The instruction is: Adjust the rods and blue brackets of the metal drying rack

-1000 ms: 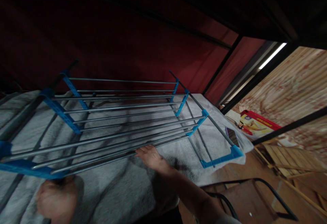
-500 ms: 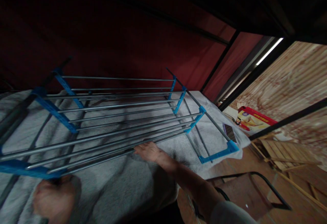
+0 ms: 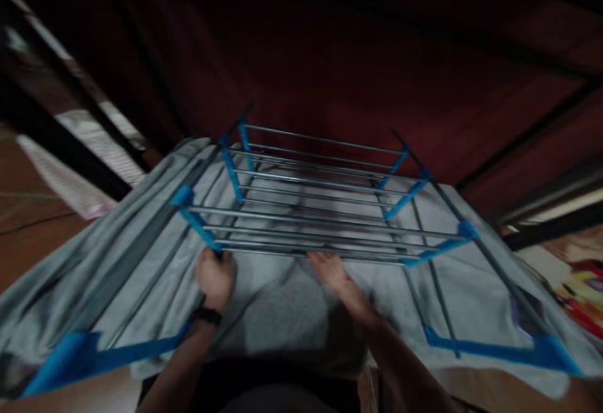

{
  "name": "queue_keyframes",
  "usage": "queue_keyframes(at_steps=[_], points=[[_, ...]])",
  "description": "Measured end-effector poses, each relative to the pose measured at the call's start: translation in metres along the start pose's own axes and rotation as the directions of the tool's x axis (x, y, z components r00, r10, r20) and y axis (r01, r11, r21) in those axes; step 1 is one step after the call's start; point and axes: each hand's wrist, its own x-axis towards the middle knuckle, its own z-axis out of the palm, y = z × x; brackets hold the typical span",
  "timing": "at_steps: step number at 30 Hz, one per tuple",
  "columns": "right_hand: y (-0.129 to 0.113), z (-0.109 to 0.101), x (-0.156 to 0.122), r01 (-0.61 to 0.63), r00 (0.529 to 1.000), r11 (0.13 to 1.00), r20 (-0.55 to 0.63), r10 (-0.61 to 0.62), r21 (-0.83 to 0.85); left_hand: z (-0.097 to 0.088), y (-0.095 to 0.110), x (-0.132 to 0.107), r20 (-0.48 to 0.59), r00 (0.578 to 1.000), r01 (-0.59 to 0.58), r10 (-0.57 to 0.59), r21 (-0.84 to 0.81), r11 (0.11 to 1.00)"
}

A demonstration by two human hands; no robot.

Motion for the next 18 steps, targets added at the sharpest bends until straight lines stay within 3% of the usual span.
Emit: queue_keyframes(at_steps=[5, 10, 18], points=[[0.007, 0.015, -0.001, 0.047, 0.992, 0.999, -0.118, -0.045, 0.013, 0.001, 0.007, -0.003, -0.017, 0.998, 0.057, -0.057, 0.041, 0.998], [0.009, 0.022, -0.004, 0.063, 0.973, 0.996, -0.224, -0.047, 0.066, 0.006, 0.004, -0.006, -0.031, 0.999, 0.041, -0.040, 0.004, 0.999], [0.011, 0.021, -0.004, 0.098, 0.975, 0.993, -0.208, -0.082, 0.070, 0.006, 0.005, -0.006, -0.029, 0.999, 0.029, -0.028, 0.024, 0.999]])
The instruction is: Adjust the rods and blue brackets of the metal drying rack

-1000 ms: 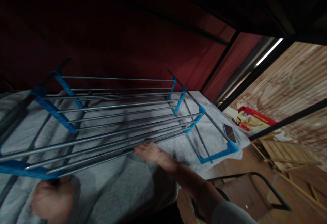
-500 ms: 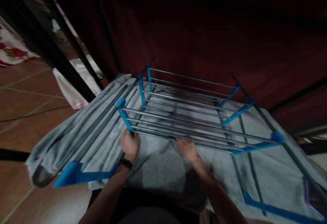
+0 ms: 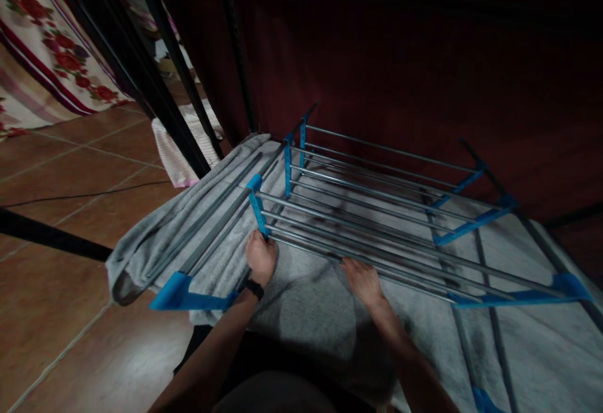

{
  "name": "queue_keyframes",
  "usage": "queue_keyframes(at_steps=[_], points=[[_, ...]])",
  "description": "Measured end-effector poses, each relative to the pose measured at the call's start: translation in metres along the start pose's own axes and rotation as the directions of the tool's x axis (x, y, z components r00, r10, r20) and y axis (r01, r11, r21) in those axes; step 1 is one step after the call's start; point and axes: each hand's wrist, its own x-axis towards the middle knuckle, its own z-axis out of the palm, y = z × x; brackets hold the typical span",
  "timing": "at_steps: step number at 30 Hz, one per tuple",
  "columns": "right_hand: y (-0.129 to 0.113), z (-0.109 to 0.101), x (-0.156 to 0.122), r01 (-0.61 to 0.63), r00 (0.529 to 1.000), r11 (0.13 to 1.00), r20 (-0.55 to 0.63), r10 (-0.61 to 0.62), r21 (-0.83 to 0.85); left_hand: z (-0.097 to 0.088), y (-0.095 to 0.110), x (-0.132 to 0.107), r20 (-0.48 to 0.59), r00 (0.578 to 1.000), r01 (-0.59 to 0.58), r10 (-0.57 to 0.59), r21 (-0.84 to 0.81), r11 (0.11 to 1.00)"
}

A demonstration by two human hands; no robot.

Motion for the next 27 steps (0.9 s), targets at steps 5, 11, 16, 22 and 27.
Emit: queue_keyframes(at_steps=[5, 11, 16, 22, 27], points=[[-0.003, -0.002, 0.000, -0.021, 1.000, 1.000, 0.014, 0.021, -0.005, 0.002, -0.002, 0.000, -0.014, 1.000, -0.005, 0.005, -0.004, 1.000], [-0.005, -0.010, 0.003, -0.031, 0.992, 0.997, 0.121, 0.040, -0.074, 0.003, -0.004, 0.000, -0.018, 1.000, -0.014, 0.013, -0.028, 1.000], [-0.005, -0.014, 0.005, -0.012, 0.987, 0.995, 0.160, 0.028, -0.101, 0.001, -0.003, -0.001, -0.029, 0.999, -0.033, 0.032, -0.023, 0.999], [-0.003, -0.010, 0.002, -0.010, 0.991, 0.997, 0.131, 0.019, -0.073, -0.003, -0.005, -0.002, -0.008, 0.998, -0.069, 0.069, -0.007, 0.998], [-0.002, -0.006, 0.001, -0.006, 1.000, 1.000, 0.016, 0.006, 0.017, -0.007, -0.005, -0.002, 0.011, 0.996, -0.084, 0.084, 0.010, 0.996]])
